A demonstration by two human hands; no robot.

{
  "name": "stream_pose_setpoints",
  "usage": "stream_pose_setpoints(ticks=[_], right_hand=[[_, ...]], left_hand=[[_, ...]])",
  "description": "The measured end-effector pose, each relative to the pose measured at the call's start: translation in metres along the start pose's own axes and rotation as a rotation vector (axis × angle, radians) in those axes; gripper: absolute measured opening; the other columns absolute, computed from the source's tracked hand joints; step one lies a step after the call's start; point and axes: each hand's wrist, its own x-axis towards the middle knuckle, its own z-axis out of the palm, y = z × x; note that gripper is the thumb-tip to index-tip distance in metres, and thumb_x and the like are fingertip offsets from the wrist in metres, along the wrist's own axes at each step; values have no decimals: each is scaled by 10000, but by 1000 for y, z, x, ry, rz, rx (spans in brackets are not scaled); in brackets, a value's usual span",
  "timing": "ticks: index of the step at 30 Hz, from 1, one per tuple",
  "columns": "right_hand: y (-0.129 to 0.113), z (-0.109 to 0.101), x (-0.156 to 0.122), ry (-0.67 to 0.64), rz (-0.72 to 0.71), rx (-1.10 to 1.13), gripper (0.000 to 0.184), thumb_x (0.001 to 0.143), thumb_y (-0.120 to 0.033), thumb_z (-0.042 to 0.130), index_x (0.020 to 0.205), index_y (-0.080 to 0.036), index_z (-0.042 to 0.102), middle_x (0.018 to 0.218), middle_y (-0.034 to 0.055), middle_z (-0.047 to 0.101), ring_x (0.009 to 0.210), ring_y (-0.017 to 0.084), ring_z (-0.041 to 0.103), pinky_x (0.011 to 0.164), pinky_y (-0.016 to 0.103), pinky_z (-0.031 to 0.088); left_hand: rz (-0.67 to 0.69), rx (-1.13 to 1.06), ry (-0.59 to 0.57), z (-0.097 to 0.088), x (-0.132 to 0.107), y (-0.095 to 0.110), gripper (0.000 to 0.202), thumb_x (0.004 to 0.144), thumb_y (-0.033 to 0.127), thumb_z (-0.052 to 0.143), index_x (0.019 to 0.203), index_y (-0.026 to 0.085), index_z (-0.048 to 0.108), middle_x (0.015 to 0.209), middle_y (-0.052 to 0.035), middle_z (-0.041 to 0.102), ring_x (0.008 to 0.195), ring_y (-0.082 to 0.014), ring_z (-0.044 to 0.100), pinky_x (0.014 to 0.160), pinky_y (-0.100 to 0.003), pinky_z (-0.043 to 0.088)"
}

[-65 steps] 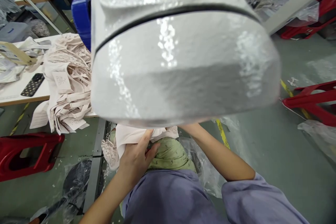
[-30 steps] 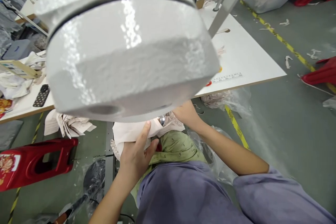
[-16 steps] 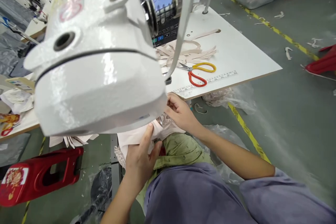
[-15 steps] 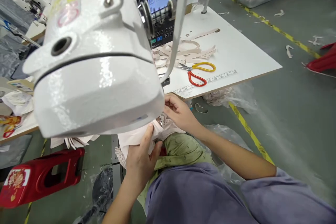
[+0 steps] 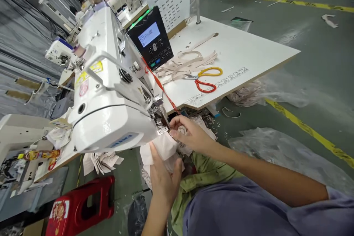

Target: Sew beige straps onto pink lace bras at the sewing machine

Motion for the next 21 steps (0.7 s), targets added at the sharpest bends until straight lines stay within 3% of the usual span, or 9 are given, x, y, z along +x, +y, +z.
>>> stream_pose_setpoints(ticks=[3, 7, 9, 11, 13, 15, 16, 18, 21], right_hand=[[1, 0, -17, -18, -59, -109, 327, 834, -475, 656, 994, -201, 576, 952, 46, 625, 904, 211, 580, 822, 342, 441], [4, -4, -44, -82, 108, -9, 255, 892, -454, 591, 849, -206, 548, 801, 0, 551, 756, 163, 515, 666, 275, 404], [3, -11, -53, -109, 156, 81, 263, 916, -432, 564, 795, -199, 544, 750, -17, 505, 713, 141, 481, 636, 255, 383], [0, -21, -59, -120, 136, 98, 260, 912, -410, 584, 777, -189, 567, 754, -17, 516, 738, 138, 491, 670, 250, 389], [-6, -31, -60, -139, 113, 46, 224, 905, -372, 606, 786, -182, 601, 778, -12, 554, 762, 137, 513, 697, 247, 392], [-14, -37, -59, -186, 104, -35, 167, 892, -319, 622, 801, -180, 630, 797, -8, 587, 766, 134, 532, 695, 244, 390], [-17, -39, -59, -215, 96, -79, 141, 886, -294, 625, 804, -180, 641, 796, -7, 596, 761, 132, 538, 690, 242, 387], [-22, -39, -59, -283, 56, -170, 129, 882, -261, 620, 786, -180, 647, 761, -11, 593, 731, 125, 538, 669, 240, 378], [-28, -37, -61, -405, -92, -319, 153, 890, -218, 587, 744, -183, 613, 695, -20, 561, 666, 116, 504, 631, 242, 362]], left_hand=[[20, -27, 15, 9, -11, 10, 898, 940, 403, 565, 1580, 79, 25, 1352, -306, 569, 977, -330, 723, 693, -377, 589], [120, -30, 33, 26, -40, 32, 930, 916, 369, 606, 1582, 92, 18, 1451, -322, 461, 1271, -394, 565, 885, -459, 574], [138, -128, -50, 27, -53, 41, 936, 907, 346, 622, 1579, 96, 20, 1429, -311, 492, 1310, -387, 530, 925, -467, 562], [106, -327, -230, 18, -58, 45, 871, 921, 294, 604, 1575, 135, 51, 1266, -225, 658, 1144, -302, 671, 846, -379, 601], [85, -491, -361, 4, -55, 43, 695, 941, 223, 562, 1538, 221, 205, 982, -70, 769, 841, -190, 752, 706, -268, 609], [117, -503, -287, -11, -45, 37, 500, 943, 181, 541, 1416, 279, 412, 849, -1, 757, 724, -151, 730, 675, -247, 594], [157, -465, -195, -18, -38, 33, 446, 937, 169, 542, 1363, 279, 471, 904, -19, 753, 797, -165, 731, 733, -277, 596], [299, -396, -72, -26, -24, 28, 504, 918, 117, 523, 1401, 238, 444, 1182, -108, 695, 1118, -229, 663, 942, -385, 553], [583, -277, -143, -29, -5, 23, 648, 902, 39, 453, 1513, 159, 273, 1457, -187, 501, 1432, -290, 381, 1141, -531, 371]])
